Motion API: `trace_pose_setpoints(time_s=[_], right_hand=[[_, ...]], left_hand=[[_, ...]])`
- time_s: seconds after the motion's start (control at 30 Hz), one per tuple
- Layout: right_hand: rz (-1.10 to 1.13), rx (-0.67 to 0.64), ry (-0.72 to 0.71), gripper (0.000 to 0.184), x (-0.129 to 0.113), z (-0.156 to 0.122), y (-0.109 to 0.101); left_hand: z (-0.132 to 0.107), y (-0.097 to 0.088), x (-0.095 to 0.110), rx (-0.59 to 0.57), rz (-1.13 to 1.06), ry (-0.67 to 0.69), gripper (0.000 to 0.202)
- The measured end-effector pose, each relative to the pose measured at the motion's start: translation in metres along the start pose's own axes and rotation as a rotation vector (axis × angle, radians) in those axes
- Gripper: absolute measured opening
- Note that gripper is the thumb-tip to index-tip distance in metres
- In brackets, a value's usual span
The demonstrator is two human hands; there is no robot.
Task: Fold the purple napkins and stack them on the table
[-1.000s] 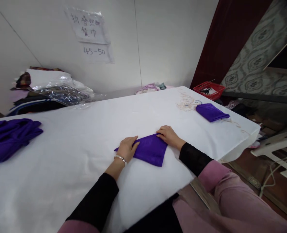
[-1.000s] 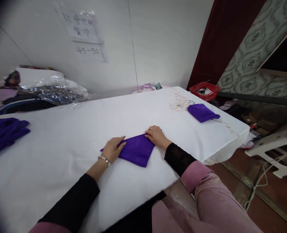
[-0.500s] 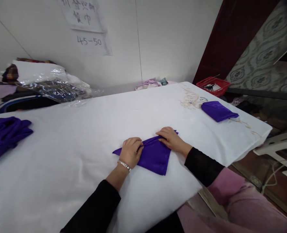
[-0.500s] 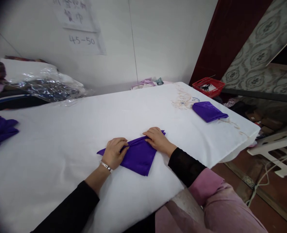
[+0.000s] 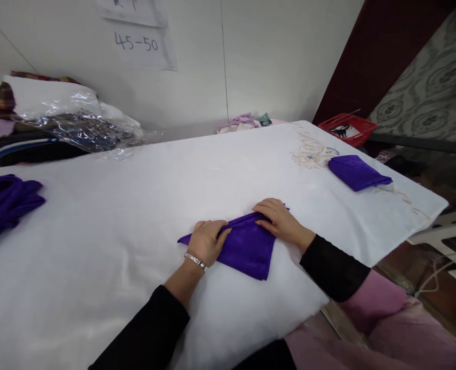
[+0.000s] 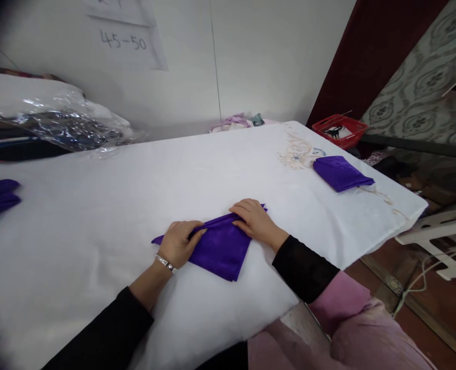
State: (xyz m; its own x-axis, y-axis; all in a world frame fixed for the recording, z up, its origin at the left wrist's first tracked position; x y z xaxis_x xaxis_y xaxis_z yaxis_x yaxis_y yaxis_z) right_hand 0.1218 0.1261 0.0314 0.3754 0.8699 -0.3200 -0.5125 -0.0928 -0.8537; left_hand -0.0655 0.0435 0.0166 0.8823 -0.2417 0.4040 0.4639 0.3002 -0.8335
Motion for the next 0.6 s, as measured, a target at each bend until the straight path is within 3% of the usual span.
trace_pose_setpoints(time_s=[0.17, 0.33, 0.6], right_hand=[[-0.026, -0.005, -0.015, 0.016, 0.003, -0.002, 0.002], [-0.029, -0.037, 0.057, 0.016, 0.011, -0.002, 0.007], [0.048, 0.031, 0.061, 0.012, 0.006, 0.001, 0.000]], left_hand=[[0.001, 0.003, -0.004, -0.044, -0.007, -0.040, 0.022], [0.003, 0.003, -0.003, -0.072, -0.021, -0.060, 0.022], [0.005, 0.002, 0.000, -0.106, -0.065, -0.085, 0.023]])
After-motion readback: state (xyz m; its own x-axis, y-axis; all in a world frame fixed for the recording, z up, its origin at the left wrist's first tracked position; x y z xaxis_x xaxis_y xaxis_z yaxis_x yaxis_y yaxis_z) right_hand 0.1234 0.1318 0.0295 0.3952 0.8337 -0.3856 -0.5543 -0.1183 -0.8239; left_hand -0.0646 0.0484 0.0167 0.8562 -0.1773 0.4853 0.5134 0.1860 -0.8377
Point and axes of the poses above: each hand's wrist, its own z-axis towards the middle knuckle, its own y-axis out of the palm, x = y × z, the point moved 5 cm from there along z, towards the middle knuckle, and after that the axes turned 1 degree about -z, right-handed, at the moved point
